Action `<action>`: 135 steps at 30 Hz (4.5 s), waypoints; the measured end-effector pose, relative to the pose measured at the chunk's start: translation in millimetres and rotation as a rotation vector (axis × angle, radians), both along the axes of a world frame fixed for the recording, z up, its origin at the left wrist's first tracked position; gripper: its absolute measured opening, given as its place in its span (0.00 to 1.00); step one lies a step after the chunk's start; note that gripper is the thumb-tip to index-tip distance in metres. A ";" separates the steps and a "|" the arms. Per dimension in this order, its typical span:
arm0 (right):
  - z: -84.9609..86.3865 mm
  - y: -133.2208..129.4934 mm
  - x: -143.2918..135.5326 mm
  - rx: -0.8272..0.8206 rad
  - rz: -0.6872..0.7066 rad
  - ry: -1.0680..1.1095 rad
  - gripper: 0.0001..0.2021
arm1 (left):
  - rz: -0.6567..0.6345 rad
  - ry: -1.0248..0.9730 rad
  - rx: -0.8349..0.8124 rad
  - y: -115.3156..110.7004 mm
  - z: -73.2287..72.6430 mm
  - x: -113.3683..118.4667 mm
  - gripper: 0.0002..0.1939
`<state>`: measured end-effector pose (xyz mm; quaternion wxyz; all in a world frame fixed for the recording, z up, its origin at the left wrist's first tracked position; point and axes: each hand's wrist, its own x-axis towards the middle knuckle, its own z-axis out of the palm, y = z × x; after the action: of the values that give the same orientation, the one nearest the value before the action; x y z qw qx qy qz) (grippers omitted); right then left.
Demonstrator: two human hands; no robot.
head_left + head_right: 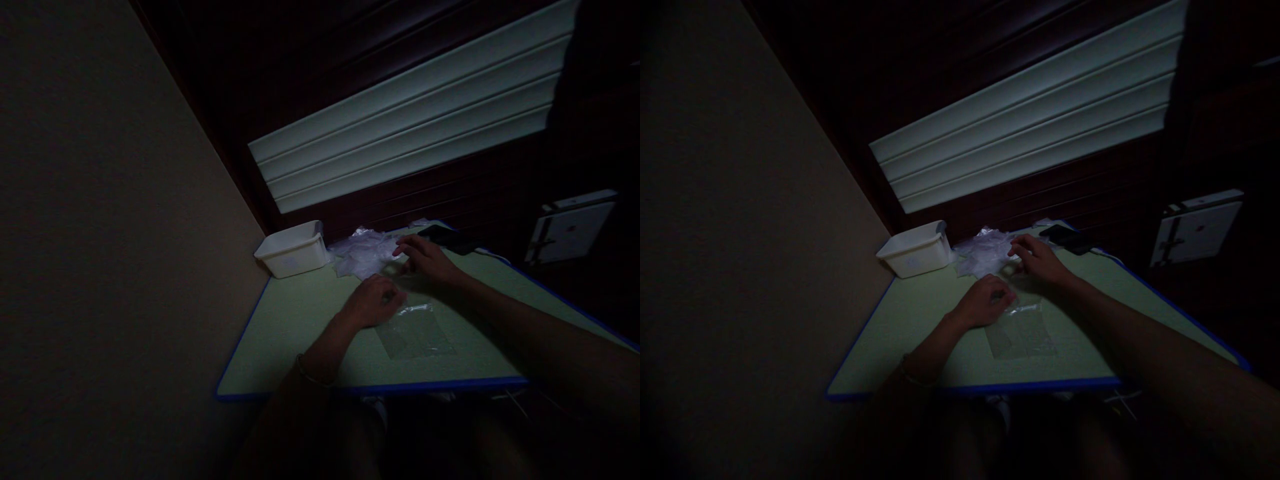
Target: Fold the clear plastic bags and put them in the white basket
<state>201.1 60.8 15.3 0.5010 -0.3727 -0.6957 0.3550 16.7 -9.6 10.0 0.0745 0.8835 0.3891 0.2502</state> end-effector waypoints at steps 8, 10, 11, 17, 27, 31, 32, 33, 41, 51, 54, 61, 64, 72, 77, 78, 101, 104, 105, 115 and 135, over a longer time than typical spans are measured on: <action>3.1 -11.8 -1.9 -0.092 0.107 -0.075 0.17 | 0.166 0.014 0.035 4.6 -0.3 -3.5 0.14; 3.5 -11.7 -2.0 -0.089 0.102 -0.071 0.16 | 0.197 -0.012 0.058 5.9 -1.5 -4.6 0.12; 3.7 -11.7 -2.2 -0.087 0.106 -0.077 0.16 | 0.206 -0.023 0.064 6.6 -2.0 -5.1 0.11; 3.1 -10.6 -2.8 -0.071 0.119 -0.207 0.16 | 0.247 -0.028 0.044 11.3 -5.0 -9.7 0.10; 0.5 4.4 9.1 0.182 -0.160 -0.675 0.12 | 0.384 0.066 0.011 18.2 -4.1 -32.5 0.11; -3.4 5.1 7.3 0.136 -0.100 -0.734 0.14 | 0.285 0.008 0.017 18.3 -7.3 -28.9 0.14; -4.0 5.2 6.8 0.138 -0.092 -0.737 0.14 | 0.254 -0.005 0.019 17.8 -8.4 -26.6 0.16; -4.4 5.3 6.5 0.144 -0.086 -0.741 0.14 | 0.232 -0.010 0.016 17.1 -9.5 -24.2 0.19; -4.9 7.0 7.0 0.143 -0.068 -0.771 0.15 | 0.237 0.100 -0.047 12.9 -9.4 -16.0 0.30; -1.6 5.4 6.6 0.117 0.100 -0.794 0.14 | 0.178 -0.052 -0.185 15.0 -7.5 -25.3 0.33; -4.7 7.2 6.1 0.068 0.129 -0.811 0.13 | 0.166 -0.138 -0.238 17.3 -9.5 -26.6 0.38; -4.7 5.5 6.9 0.002 0.215 -0.799 0.07 | 0.101 -0.240 -0.321 23.3 -16.3 -29.9 0.41; -4.5 3.4 6.1 -0.048 0.230 -0.709 0.07 | 0.097 -0.288 -0.349 23.9 -16.0 -29.5 0.40; -4.6 1.1 1.5 -0.128 0.289 -0.464 0.10 | 0.205 -0.463 -0.390 32.5 -16.9 -28.7 0.21; 1.4 -4.6 -0.6 -0.163 0.390 -0.328 0.14 | 0.144 -0.556 -0.442 32.1 -14.6 -26.3 0.20; 2.8 -6.0 -0.7 -0.176 0.421 -0.318 0.15 | 0.123 -0.562 -0.445 31.2 -13.8 -25.6 0.20; 5.4 0.4 10.5 -0.396 0.251 -0.328 0.19 | 0.437 -0.725 -0.424 43.0 -18.4 -32.7 0.10; 3.0 3.7 12.0 -0.311 0.208 -0.409 0.18 | 0.397 -0.489 -0.111 32.3 -6.6 -34.6 0.10; 2.5 4.1 12.0 -0.295 0.208 -0.427 0.18 | 0.365 -0.408 -0.003 27.5 -1.6 -34.8 0.10; 0.3 5.6 9.4 -0.199 0.237 -0.464 0.19 | 0.021 0.052 0.014 11.7 7.6 -32.8 0.13; 11.2 -10.2 -0.8 -0.128 0.287 -0.413 0.21 | -0.006 0.002 -0.070 11.8 -5.7 -12.8 0.12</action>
<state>200.3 50.6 26.5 0.2683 -0.3656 -0.8052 0.3822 4.0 2.2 4.3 0.1055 0.8817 0.3952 0.2351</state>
